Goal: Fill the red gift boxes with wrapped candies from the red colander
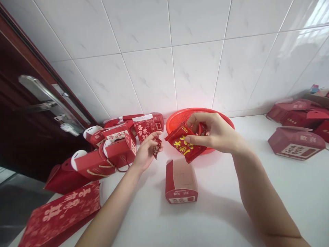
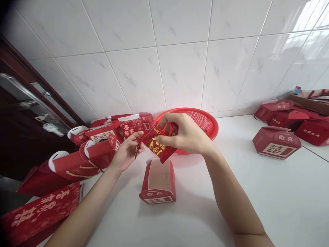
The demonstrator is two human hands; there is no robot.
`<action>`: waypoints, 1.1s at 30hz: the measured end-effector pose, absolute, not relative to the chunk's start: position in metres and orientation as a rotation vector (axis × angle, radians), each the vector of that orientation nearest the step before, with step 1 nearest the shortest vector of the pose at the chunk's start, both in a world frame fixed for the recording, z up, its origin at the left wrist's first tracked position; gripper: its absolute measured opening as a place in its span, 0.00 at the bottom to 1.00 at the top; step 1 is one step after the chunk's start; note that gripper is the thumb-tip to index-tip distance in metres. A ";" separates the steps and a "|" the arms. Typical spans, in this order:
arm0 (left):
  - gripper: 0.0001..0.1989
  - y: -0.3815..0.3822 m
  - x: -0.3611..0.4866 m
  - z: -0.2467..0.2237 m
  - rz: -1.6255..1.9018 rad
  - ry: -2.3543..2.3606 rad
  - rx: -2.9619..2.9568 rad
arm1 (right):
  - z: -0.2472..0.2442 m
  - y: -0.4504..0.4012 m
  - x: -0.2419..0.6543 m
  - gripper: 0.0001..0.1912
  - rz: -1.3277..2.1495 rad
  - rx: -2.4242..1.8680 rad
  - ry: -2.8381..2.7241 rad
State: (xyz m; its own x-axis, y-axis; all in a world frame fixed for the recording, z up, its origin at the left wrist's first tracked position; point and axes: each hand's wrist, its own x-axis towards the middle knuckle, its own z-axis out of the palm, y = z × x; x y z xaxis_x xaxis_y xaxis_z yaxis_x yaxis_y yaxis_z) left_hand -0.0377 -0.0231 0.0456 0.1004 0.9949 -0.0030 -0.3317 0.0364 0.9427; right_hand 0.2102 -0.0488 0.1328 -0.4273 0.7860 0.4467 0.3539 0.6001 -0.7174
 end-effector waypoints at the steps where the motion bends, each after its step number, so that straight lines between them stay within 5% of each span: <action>1: 0.15 -0.027 -0.040 0.052 1.250 0.889 1.080 | 0.134 -0.052 0.209 0.09 0.683 -0.913 -2.037; 4: 0.08 -0.044 -0.044 0.071 1.049 0.925 1.445 | 0.136 -0.060 0.209 0.09 0.676 -0.955 -2.051; 9: 0.16 -0.079 -0.036 0.095 0.431 1.091 1.978 | 0.139 -0.070 0.210 0.08 0.651 -1.015 -2.033; 13: 0.17 -0.098 -0.023 0.099 0.268 1.318 2.292 | 0.137 -0.076 0.206 0.10 0.617 -1.122 -2.014; 23: 0.06 -0.102 -0.020 0.089 0.282 1.534 2.105 | 0.128 -0.091 0.172 0.10 0.491 -1.217 -2.139; 33: 0.12 -0.105 -0.019 0.097 0.226 1.577 2.043 | 0.123 -0.088 0.179 0.10 0.429 -1.314 -2.536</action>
State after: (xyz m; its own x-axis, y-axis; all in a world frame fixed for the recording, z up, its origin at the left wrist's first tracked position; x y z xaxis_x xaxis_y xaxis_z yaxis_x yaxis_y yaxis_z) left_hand -0.0185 -0.1048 0.0968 0.2999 0.9347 -0.1909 0.8431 -0.1661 0.5114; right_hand 0.1792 -0.0881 0.1230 -0.5608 0.8234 0.0869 0.7491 0.5493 -0.3702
